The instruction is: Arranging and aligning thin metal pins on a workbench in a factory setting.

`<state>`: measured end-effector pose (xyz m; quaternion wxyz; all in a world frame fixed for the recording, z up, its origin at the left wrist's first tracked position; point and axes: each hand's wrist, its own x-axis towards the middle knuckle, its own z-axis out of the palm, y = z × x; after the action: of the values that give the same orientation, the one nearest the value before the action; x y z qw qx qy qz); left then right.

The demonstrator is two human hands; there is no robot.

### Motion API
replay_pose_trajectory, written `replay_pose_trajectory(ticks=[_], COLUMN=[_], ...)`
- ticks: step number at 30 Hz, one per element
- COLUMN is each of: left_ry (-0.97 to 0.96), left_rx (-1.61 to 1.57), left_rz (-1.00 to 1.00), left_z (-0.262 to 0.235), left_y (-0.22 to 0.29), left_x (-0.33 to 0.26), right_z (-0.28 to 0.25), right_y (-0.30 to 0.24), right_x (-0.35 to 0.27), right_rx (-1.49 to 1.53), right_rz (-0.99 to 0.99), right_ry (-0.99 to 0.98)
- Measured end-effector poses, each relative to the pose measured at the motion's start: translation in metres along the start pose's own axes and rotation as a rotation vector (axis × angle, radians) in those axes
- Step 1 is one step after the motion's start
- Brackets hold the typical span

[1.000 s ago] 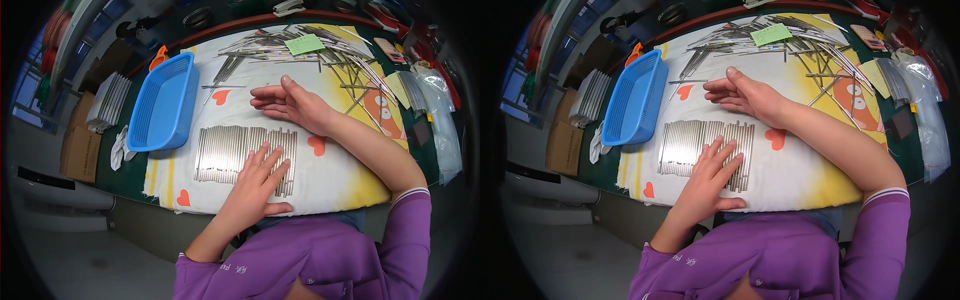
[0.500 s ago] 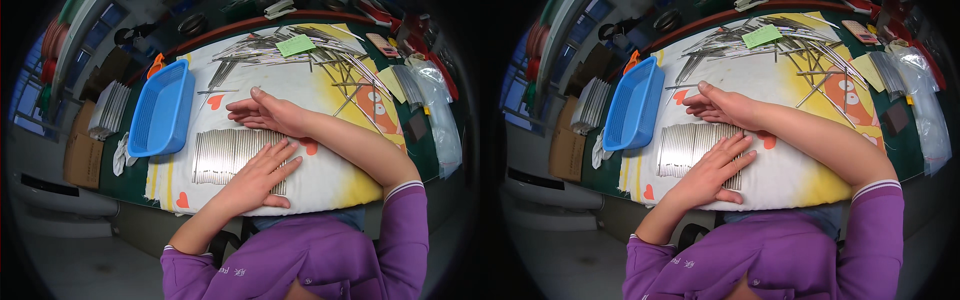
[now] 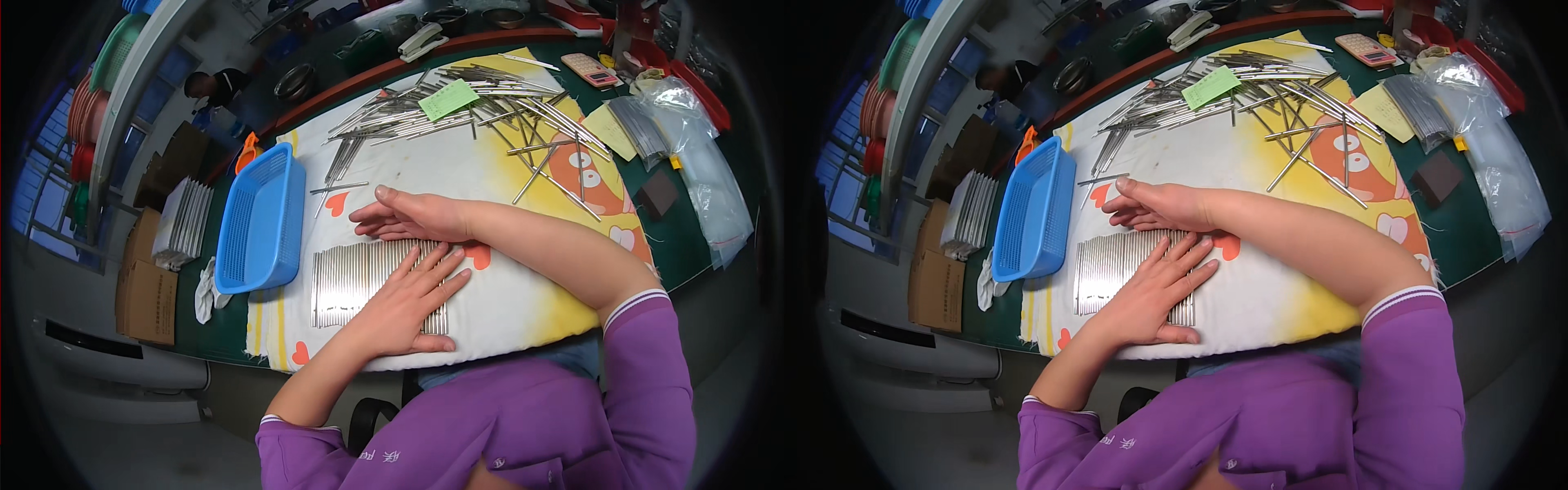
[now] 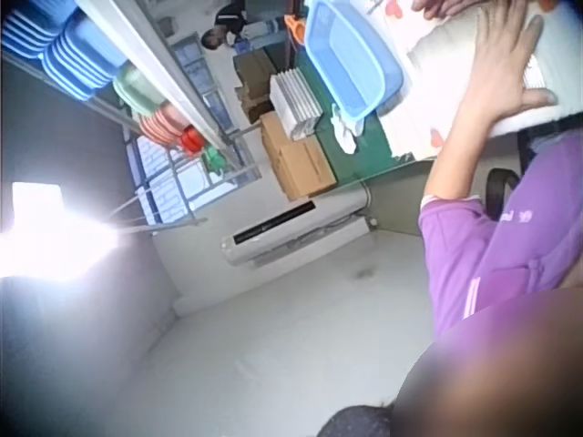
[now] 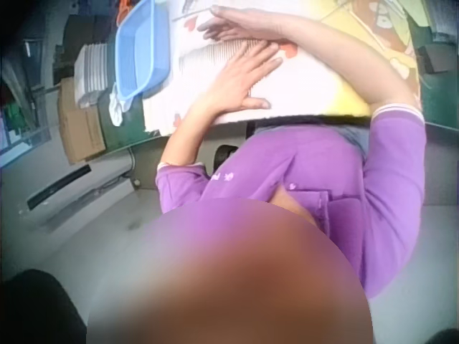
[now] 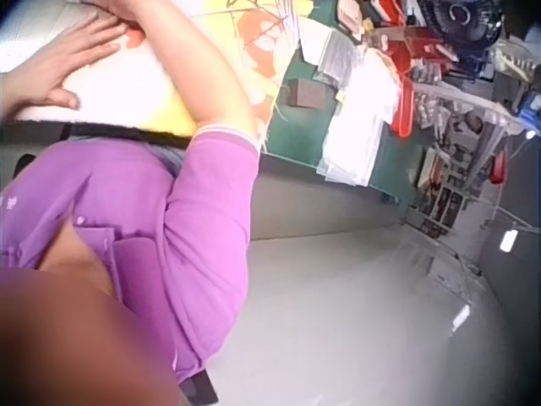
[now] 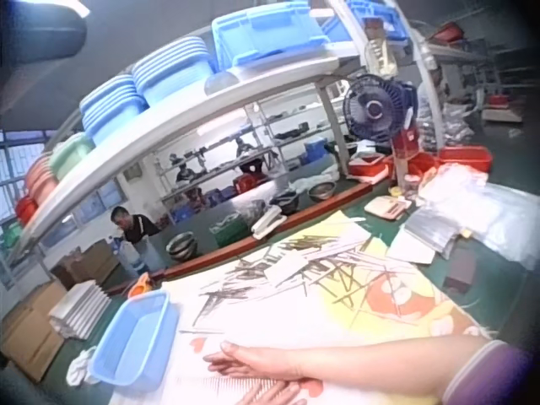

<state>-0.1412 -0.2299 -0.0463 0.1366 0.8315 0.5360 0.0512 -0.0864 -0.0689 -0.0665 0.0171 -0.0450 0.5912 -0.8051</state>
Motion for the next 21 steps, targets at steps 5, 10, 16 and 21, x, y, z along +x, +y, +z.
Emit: replay_pose_trajectory(ticks=[5,10,16,21], left_ry=[0.107,0.091,0.147,0.502], left_rx=[-0.29,0.021,-0.06,-0.072], left_rz=[0.0,-0.152,-0.168,0.168], left_z=[-0.004,0.001,-0.001,-0.054], left_y=[-0.011,0.001,0.002,0.048], left_x=[0.005,0.011,0.009,0.023], right_z=[-0.009,-0.018,-0.019,-0.055], right_y=[0.002,-0.008,-0.054,-0.104], right_x=[-0.001,-0.002,-0.035,-0.12], right_rx=[-0.025,0.03,-0.582,-1.377], right_rz=[-0.006,-0.059,-0.286,-0.022], right_ry=[0.16,0.477,0.587,0.927])
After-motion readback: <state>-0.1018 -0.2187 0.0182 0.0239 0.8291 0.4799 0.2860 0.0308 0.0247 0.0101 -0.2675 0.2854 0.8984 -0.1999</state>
